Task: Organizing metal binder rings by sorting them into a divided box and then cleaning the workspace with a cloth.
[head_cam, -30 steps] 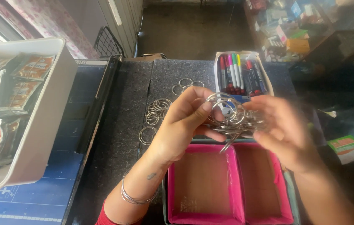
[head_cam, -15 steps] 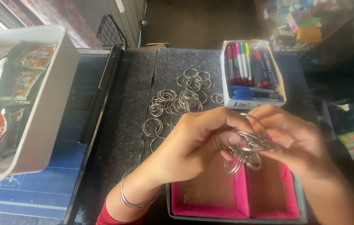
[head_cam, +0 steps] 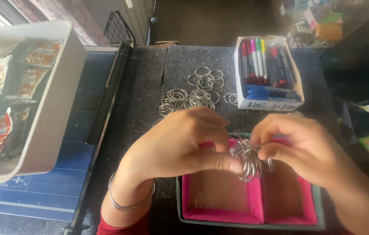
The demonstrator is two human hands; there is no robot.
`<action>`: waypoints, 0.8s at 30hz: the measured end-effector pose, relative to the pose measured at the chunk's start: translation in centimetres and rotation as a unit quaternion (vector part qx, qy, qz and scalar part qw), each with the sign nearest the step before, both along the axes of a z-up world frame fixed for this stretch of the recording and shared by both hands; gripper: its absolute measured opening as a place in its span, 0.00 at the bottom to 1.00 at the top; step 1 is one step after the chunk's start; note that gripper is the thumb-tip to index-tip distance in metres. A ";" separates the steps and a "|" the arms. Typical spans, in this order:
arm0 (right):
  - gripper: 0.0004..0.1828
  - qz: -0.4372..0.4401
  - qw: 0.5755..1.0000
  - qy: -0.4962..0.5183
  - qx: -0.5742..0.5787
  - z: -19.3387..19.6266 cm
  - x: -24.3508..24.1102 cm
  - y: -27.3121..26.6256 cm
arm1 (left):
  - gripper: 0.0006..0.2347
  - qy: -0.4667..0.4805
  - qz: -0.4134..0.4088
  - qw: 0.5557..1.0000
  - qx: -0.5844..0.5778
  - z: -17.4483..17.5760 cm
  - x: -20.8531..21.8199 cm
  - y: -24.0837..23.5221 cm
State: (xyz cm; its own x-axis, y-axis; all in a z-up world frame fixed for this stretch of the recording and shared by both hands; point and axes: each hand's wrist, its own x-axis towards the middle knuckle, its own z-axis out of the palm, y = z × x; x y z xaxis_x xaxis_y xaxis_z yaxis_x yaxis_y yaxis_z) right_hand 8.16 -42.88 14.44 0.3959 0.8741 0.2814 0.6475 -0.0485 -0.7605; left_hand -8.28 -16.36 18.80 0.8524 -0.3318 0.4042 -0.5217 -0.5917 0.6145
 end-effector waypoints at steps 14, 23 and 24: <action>0.06 0.042 0.968 0.203 -0.139 -2.1 -0.8 0.3 | 0.49 0.274 0.092 0.917 -0.276 -9.5 0.2 -4.1; 0.09 -0.099 0.958 0.064 -0.261 -0.4 -1.6 1.1 | 0.41 0.302 0.103 0.903 -0.288 -12.1 -0.2 -5.0; 0.10 -0.116 0.950 0.065 -0.284 0.0 -1.7 1.3 | 0.47 0.285 0.107 0.907 -0.290 -11.8 -0.4 -4.9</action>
State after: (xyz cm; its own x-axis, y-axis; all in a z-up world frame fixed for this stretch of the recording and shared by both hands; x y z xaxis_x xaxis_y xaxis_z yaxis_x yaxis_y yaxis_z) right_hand 6.42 -41.54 14.46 0.5954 0.7554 -0.2735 0.4719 -0.6044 -0.6419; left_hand -8.70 -21.26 6.96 0.9976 -0.0074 -0.0692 0.0676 -0.1328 0.9888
